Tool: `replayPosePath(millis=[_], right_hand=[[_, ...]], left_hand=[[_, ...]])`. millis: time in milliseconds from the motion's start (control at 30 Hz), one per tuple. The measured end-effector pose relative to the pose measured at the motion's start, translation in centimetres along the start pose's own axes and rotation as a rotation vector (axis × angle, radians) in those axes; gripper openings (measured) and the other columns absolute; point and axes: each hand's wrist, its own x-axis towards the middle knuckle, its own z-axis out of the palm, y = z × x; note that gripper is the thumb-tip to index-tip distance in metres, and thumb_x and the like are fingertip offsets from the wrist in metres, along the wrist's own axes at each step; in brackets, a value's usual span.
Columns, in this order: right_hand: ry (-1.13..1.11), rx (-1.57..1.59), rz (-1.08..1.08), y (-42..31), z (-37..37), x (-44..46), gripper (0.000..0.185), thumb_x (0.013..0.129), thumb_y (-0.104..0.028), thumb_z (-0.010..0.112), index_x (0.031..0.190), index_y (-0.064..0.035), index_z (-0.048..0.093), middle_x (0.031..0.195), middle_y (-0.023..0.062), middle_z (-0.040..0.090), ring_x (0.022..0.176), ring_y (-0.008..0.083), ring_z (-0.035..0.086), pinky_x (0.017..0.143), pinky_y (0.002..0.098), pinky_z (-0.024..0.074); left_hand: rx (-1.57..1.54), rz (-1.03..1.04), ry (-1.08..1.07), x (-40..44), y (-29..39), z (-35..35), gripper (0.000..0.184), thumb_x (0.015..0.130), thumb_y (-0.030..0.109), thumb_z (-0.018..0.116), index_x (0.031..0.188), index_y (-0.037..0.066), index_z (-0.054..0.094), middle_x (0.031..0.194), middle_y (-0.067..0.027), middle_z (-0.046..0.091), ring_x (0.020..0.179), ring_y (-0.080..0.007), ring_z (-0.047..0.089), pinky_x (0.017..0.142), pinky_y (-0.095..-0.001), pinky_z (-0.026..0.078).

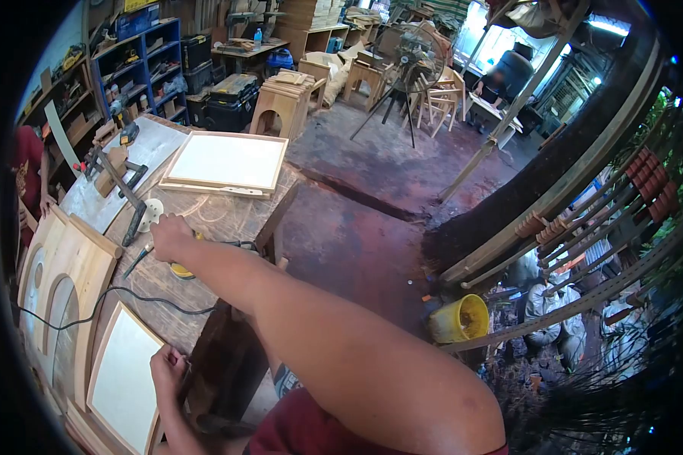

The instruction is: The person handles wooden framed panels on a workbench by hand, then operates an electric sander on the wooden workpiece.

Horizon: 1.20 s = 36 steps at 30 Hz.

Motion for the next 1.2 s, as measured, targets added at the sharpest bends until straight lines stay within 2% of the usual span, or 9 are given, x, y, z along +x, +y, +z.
replayPosePath(millis=[133,200,533,600,733,900,1067,1133,1200], right_hand=[[-0.041,-0.004,0.016,-0.2,-0.7,-0.3,0.046,0.082,-0.028,0.072,0.123,-0.0069,0.067,0.127,0.0162,0.063,0.121,0.0303,0.06,0.101,0.0421,0.0496],[-0.023,-0.031,0.004,-0.1,-0.4,0.0,0.05,0.085,-0.04,0.073,0.123,-0.0068,0.066,0.125,0.0166,0.063,0.119,0.0317,0.061,0.098,0.043,0.0511],[-0.015,-0.038,-0.004,-0.1,0.4,0.3,0.056,0.085,-0.045,0.074,0.125,-0.0068,0.065,0.127,0.0168,0.062,0.12,0.0315,0.061,0.099,0.0424,0.051],[-0.048,-0.028,0.018,-0.4,-0.8,-0.2,0.048,0.084,-0.03,0.071,0.127,-0.0091,0.065,0.13,0.0155,0.062,0.124,0.0302,0.059,0.102,0.0419,0.0497],[-0.065,0.006,0.037,-0.8,-0.9,-0.6,0.048,0.085,-0.029,0.07,0.128,-0.0087,0.065,0.131,0.0158,0.062,0.124,0.0304,0.058,0.104,0.0421,0.0496],[0.002,0.075,0.104,1.3,3.6,2.8,0.042,0.083,-0.025,0.065,0.12,-0.0059,0.069,0.117,0.0211,0.071,0.109,0.0363,0.069,0.098,0.0488,0.054],[0.002,0.038,0.032,0.1,1.0,1.2,0.058,0.084,-0.042,0.071,0.131,-0.0094,0.066,0.131,0.0194,0.065,0.123,0.0351,0.062,0.106,0.0477,0.0486],[-0.056,-0.056,0.057,-1.1,-0.6,0.9,0.06,0.084,-0.046,0.07,0.132,-0.0103,0.065,0.131,0.019,0.065,0.122,0.0335,0.063,0.104,0.0466,0.0496],[-0.044,-0.085,0.005,-1.8,-0.2,0.6,0.059,0.085,-0.045,0.068,0.132,-0.0098,0.064,0.13,0.0189,0.066,0.12,0.0329,0.064,0.102,0.0464,0.0507]], left_hand=[[-0.041,0.049,-0.007,0.0,-0.4,-0.1,0.016,0.075,-0.002,0.073,0.072,0.0,0.058,0.058,-0.0097,0.052,0.052,-0.0177,0.047,0.054,-0.0354,0.042],[-0.059,0.014,0.014,0.1,-0.5,-0.3,0.016,0.077,-0.002,0.073,0.073,0.0,0.058,0.059,-0.0092,0.052,0.053,-0.0178,0.047,0.055,-0.035,0.042],[-0.044,-0.036,0.069,0.0,-0.8,-0.5,0.018,0.078,0.0,0.076,0.075,0.001,0.059,0.06,-0.0083,0.053,0.054,-0.0174,0.049,0.056,-0.034,0.043],[-0.026,-0.02,0.067,0.2,-0.8,-0.3,0.019,0.078,0.001,0.077,0.075,0.001,0.058,0.059,-0.0077,0.053,0.055,-0.017,0.049,0.056,-0.0333,0.043],[-0.03,-0.045,0.044,-0.1,-0.9,-0.8,0.021,0.077,0.001,0.078,0.075,0.002,0.057,0.059,-0.007,0.052,0.055,-0.0161,0.049,0.056,-0.0326,0.043],[-0.035,0.082,0.062,0.2,-2.5,0.1,0.022,0.082,0.011,0.076,0.079,0.004,0.056,0.066,-0.0133,0.057,0.059,-0.0299,0.055,0.06,-0.04,0.048],[-0.055,0.108,0.027,-0.4,-1.9,-1.3,0.017,0.082,0.018,0.074,0.084,0.006,0.062,0.075,-0.0145,0.064,0.071,-0.0355,0.064,0.067,-0.0453,0.052],[-0.115,0.177,0.059,-0.3,-2.4,-1.5,0.019,0.083,0.017,0.077,0.083,0.006,0.062,0.071,-0.0101,0.06,0.064,-0.0275,0.058,0.063,-0.0403,0.049],[-0.097,0.112,0.037,-0.8,-1.8,-2.2,0.019,0.084,0.019,0.078,0.084,0.006,0.063,0.072,-0.0103,0.062,0.065,-0.0279,0.059,0.064,-0.0409,0.049]])
